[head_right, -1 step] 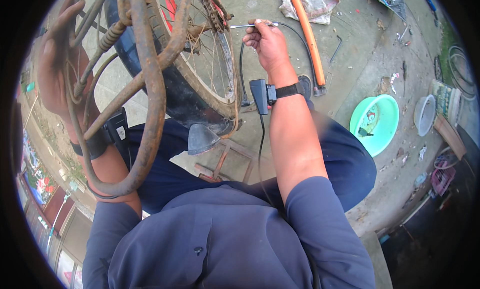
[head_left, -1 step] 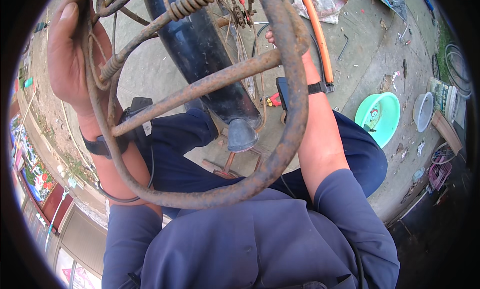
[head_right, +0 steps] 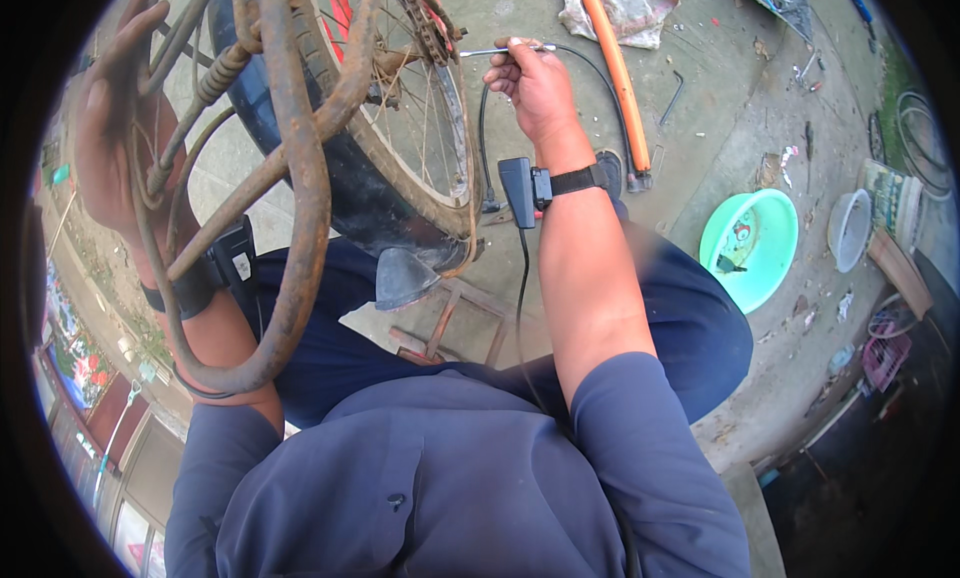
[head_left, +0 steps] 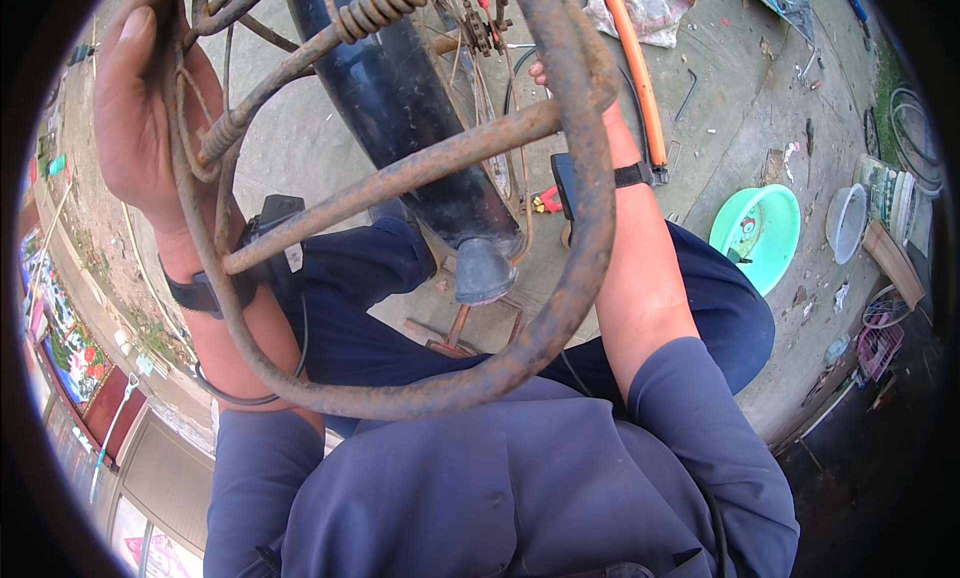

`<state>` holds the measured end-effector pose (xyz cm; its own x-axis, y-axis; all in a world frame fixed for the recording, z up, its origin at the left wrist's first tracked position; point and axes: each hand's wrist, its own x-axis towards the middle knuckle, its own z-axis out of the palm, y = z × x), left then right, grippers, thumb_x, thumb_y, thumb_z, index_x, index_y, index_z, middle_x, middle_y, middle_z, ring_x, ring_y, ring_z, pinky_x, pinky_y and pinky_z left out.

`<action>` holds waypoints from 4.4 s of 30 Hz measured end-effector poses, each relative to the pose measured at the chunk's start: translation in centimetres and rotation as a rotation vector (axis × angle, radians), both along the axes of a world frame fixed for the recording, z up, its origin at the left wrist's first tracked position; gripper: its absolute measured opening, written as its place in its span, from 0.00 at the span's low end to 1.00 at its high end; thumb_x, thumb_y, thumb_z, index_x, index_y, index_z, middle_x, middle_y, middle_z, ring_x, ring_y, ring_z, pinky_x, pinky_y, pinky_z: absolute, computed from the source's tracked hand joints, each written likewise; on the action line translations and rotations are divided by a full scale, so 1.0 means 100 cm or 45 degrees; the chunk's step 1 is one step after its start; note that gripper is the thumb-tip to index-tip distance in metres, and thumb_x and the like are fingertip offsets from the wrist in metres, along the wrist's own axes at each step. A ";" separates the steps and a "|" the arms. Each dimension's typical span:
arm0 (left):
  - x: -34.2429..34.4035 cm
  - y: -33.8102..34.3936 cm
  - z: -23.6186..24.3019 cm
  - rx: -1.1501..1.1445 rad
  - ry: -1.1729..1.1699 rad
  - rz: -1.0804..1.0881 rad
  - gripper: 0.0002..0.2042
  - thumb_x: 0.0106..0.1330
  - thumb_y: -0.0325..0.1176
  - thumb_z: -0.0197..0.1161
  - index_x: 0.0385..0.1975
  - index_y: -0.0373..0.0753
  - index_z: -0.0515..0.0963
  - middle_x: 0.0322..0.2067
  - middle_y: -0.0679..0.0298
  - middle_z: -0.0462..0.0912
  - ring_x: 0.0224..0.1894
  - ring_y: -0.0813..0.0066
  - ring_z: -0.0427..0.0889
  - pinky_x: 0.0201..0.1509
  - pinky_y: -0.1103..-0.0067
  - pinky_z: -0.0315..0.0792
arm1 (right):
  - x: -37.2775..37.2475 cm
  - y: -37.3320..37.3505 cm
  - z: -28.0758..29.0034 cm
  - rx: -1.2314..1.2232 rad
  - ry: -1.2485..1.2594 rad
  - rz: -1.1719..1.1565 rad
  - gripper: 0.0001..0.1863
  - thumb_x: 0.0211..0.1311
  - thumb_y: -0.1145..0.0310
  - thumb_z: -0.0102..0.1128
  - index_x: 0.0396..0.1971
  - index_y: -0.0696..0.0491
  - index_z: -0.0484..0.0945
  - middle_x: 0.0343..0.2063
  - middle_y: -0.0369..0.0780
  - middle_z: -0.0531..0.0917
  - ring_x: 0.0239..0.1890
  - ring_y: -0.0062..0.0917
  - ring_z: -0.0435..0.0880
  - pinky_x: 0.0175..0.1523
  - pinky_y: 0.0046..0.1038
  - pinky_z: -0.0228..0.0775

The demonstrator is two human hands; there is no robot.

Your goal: The person uses a wrench to tighten bolts on the rear rack of a red bicycle, then uses a hammer to tap the rack into place. The person also uses pliers to adjust a small component near the rear wheel axle.

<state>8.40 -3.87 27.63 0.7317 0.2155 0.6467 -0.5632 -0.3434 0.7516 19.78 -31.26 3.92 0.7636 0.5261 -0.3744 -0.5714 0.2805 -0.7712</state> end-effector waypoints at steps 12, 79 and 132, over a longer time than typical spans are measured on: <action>-0.003 0.028 0.002 0.542 0.077 -0.033 0.23 0.78 0.36 0.38 0.55 0.22 0.72 0.56 0.35 0.74 0.68 0.44 0.66 0.77 0.55 0.51 | 0.004 0.011 -0.019 -0.136 -0.106 -0.067 0.13 0.73 0.62 0.54 0.44 0.57 0.75 0.31 0.39 0.83 0.29 0.26 0.85 0.34 0.24 0.79; -0.016 0.008 0.015 0.092 0.536 0.371 0.23 0.72 0.40 0.45 0.56 0.28 0.75 0.62 0.41 0.71 0.70 0.54 0.66 0.72 0.68 0.62 | 0.015 0.027 -0.028 -0.028 0.278 -0.117 0.10 0.73 0.67 0.53 0.39 0.59 0.73 0.29 0.41 0.80 0.35 0.39 0.88 0.40 0.31 0.85; -0.008 0.021 0.003 0.337 0.243 0.192 0.23 0.76 0.37 0.42 0.54 0.20 0.73 0.57 0.38 0.75 0.67 0.50 0.69 0.76 0.62 0.54 | 0.023 -0.024 -0.008 -0.775 -0.343 0.404 0.17 0.69 0.56 0.59 0.44 0.55 0.80 0.29 0.37 0.84 0.34 0.21 0.84 0.39 0.28 0.77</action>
<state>7.60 -1.73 27.97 0.8175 0.1737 0.5491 -0.3493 -0.6085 0.7126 22.09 -33.64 3.16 0.7160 0.4956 -0.4916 -0.3227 -0.3895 -0.8626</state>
